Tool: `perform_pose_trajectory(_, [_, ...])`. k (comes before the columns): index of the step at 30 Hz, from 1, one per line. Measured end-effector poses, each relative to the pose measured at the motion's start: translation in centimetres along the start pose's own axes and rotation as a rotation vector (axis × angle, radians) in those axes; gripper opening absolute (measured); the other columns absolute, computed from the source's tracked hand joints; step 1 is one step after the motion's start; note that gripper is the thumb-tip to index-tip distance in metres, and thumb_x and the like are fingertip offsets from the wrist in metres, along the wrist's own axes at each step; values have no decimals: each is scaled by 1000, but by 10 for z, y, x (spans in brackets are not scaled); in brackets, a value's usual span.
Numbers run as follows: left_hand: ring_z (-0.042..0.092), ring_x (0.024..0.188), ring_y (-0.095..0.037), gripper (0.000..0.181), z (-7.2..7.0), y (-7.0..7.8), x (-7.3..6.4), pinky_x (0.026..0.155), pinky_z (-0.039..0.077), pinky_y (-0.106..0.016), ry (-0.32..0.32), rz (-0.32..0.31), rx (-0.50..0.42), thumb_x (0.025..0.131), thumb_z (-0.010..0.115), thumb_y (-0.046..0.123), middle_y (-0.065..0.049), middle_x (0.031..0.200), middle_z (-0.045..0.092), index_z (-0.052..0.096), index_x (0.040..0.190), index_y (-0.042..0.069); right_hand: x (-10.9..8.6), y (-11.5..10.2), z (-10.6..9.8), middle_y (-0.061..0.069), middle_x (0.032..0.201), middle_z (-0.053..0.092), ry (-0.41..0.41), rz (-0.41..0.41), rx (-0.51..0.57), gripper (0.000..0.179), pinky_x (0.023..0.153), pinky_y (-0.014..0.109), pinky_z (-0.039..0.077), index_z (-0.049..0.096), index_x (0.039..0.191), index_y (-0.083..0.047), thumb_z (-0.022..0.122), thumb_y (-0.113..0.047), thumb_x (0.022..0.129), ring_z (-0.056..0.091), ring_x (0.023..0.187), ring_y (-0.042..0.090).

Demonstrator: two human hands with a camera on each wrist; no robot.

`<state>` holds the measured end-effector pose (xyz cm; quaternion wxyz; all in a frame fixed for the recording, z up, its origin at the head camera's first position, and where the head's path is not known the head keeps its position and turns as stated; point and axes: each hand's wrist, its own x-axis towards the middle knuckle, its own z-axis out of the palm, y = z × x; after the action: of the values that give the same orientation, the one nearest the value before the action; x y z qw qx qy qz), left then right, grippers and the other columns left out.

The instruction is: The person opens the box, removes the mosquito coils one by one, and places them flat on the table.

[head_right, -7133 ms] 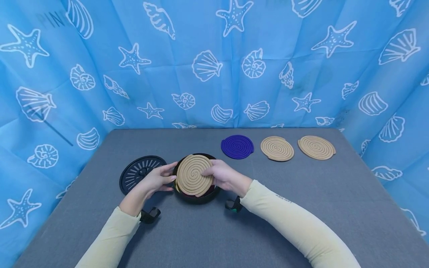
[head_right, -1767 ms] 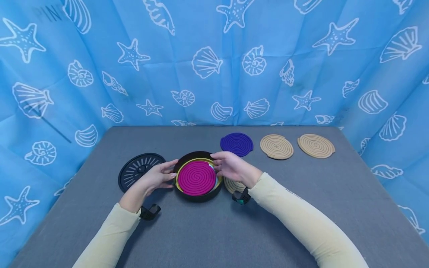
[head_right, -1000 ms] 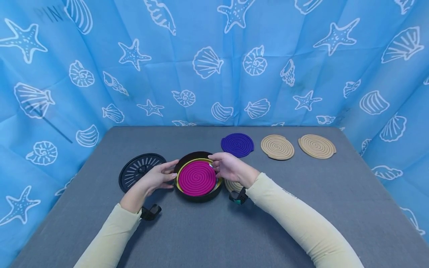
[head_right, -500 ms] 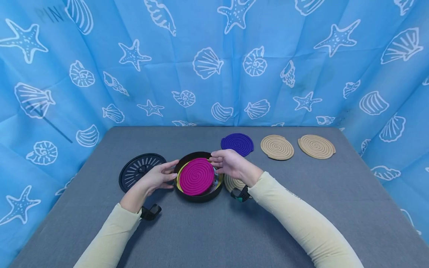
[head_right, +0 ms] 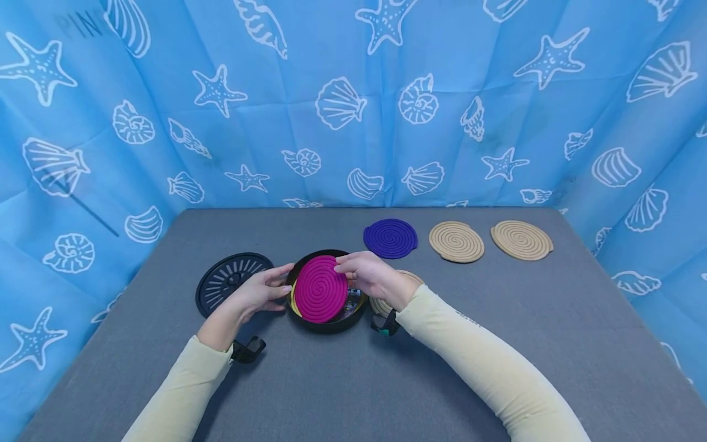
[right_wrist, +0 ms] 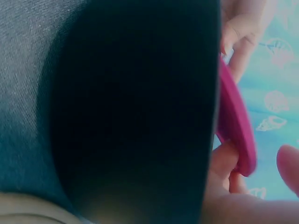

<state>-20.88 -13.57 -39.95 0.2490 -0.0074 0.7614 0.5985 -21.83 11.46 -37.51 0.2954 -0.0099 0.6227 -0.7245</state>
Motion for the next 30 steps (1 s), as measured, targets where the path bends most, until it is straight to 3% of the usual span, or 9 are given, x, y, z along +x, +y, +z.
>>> perform_pose_trajectory(4, [45, 130, -36, 57, 1, 0, 0, 91, 51, -48, 5, 2, -1, 99, 53, 3, -21, 150, 37, 34, 152, 13, 2, 4, 4, -1, 92, 61, -31, 12, -49, 52, 80, 33, 46, 29, 144, 12, 46, 3, 97, 56, 79, 10])
perform_pose_trajectory(8, [45, 131, -36, 57, 1, 1, -2, 92, 51, -48, 3, -1, -1, 99, 53, 3, -20, 150, 37, 34, 152, 13, 0, 8, 6, 11, 112, 61, -69, 23, -49, 56, 81, 39, 51, 25, 148, 5, 46, 7, 96, 61, 86, 14])
perform_pose_trajectory(12, [44, 131, -36, 57, 1, 1, -2, 92, 50, -49, 4, 0, 5, 99, 53, 4, -21, 150, 37, 35, 152, 13, -4, 10, 7, 26, 137, 48, -86, 33, -18, 64, 81, 41, 55, 18, 152, -1, 42, 12, 95, 64, 94, 19])
perform_pose_trajectory(15, [44, 131, -37, 56, 1, 0, -1, 92, 50, -48, 4, 1, 7, 99, 53, 4, -21, 150, 36, 34, 152, 14, -5, 11, 6, 28, 143, 41, -92, 27, 5, 66, 80, 40, 56, 16, 154, -1, 41, 13, 95, 64, 97, 19])
perform_pose_trajectory(24, [45, 131, -36, 56, 1, -1, 0, 93, 50, -47, -6, 4, -1, 100, 52, 5, -19, 150, 39, 34, 152, 15, -12, 6, -3, 29, 144, 39, -92, -13, 51, 66, 78, 33, 57, 12, 154, 1, 38, 14, 94, 66, 93, 15])
perform_pose_trajectory(30, [41, 133, -38, 56, 1, -2, -1, 94, 49, -49, -10, 7, 7, 100, 52, 5, -21, 151, 36, 33, 152, 14, -22, 1, -13, 16, 120, 59, -88, -49, 65, 66, 72, 29, 57, 11, 153, 4, 38, 15, 93, 68, 83, 14])
